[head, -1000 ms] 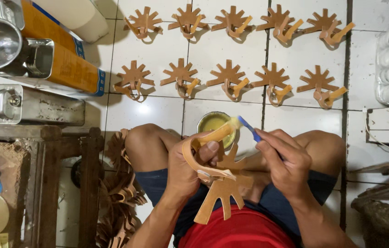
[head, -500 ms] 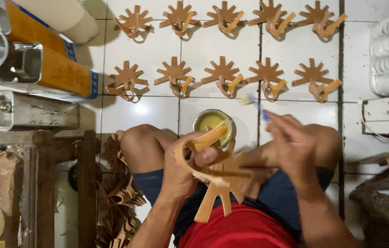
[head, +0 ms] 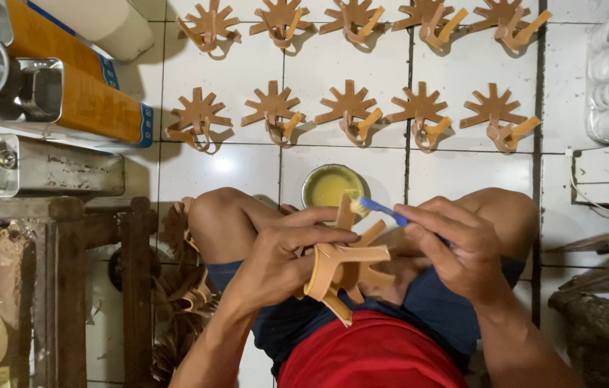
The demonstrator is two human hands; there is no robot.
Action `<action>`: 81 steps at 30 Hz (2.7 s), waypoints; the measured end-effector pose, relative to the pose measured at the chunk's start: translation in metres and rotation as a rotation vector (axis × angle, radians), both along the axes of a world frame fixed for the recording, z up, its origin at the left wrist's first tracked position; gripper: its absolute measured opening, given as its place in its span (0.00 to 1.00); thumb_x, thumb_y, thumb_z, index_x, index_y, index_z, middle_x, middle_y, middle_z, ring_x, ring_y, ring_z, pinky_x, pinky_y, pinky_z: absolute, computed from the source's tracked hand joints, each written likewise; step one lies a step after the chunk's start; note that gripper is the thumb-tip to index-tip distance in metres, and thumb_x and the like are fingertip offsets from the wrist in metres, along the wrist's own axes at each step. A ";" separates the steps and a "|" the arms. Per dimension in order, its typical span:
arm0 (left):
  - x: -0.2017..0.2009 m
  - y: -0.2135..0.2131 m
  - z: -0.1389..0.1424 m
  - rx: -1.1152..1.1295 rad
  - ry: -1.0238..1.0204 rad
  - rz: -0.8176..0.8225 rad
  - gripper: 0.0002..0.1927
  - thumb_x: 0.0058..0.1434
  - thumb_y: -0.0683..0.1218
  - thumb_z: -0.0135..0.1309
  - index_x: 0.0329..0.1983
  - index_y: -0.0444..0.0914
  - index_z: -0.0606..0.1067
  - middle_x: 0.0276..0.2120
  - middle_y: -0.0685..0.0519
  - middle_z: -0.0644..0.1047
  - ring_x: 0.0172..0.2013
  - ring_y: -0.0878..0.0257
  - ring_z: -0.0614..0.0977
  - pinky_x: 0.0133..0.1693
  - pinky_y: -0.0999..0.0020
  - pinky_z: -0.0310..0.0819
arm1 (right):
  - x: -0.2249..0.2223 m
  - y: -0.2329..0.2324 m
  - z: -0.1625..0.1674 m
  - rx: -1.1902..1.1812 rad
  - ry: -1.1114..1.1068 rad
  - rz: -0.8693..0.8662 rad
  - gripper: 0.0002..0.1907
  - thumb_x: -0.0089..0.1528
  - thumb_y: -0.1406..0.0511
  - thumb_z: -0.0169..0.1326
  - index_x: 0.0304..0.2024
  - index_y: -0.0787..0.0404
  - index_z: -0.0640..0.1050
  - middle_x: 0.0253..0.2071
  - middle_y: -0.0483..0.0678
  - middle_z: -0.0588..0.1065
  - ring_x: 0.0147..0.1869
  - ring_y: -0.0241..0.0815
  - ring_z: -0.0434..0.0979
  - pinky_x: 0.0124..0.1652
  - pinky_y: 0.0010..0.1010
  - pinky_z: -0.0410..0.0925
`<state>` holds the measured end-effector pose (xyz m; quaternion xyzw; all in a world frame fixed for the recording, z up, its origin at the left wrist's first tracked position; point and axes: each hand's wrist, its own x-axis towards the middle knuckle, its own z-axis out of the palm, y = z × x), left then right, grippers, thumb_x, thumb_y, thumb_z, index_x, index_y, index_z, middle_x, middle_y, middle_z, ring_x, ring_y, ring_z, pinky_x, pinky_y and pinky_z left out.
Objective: The person sits on the floor and uses a toothbrush to spread yellow glue from a bowl onto star-shaped leather shoe uppers, coating the edges and surfaces. They turn each piece to reach different sides and place the coated pieces in rows on the floor with previously finished ones.
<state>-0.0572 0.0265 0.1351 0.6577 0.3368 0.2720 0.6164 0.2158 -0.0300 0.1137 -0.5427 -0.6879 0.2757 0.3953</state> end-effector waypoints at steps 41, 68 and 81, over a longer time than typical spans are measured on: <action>-0.005 0.004 -0.008 -0.062 -0.160 -0.025 0.25 0.51 0.41 0.69 0.54 0.41 0.82 0.59 0.45 0.79 0.56 0.56 0.84 0.54 0.63 0.86 | 0.005 -0.002 0.011 0.117 0.044 -0.019 0.10 0.67 0.71 0.55 0.51 0.65 0.80 0.37 0.48 0.80 0.34 0.32 0.80 0.29 0.19 0.68; 0.000 0.006 0.006 0.069 -0.059 -0.281 0.21 0.54 0.36 0.66 0.53 0.39 0.81 0.53 0.50 0.81 0.54 0.59 0.83 0.54 0.65 0.79 | 0.004 0.026 0.007 -0.031 0.036 0.070 0.09 0.66 0.74 0.53 0.47 0.70 0.82 0.32 0.52 0.80 0.27 0.32 0.78 0.23 0.22 0.67; -0.009 -0.004 -0.029 -0.054 -0.277 0.101 0.13 0.65 0.37 0.60 0.53 0.35 0.83 0.47 0.48 0.81 0.41 0.69 0.81 0.42 0.76 0.78 | 0.018 -0.003 -0.016 0.009 0.386 -0.055 0.09 0.69 0.73 0.50 0.49 0.69 0.80 0.32 0.50 0.79 0.29 0.32 0.75 0.28 0.23 0.67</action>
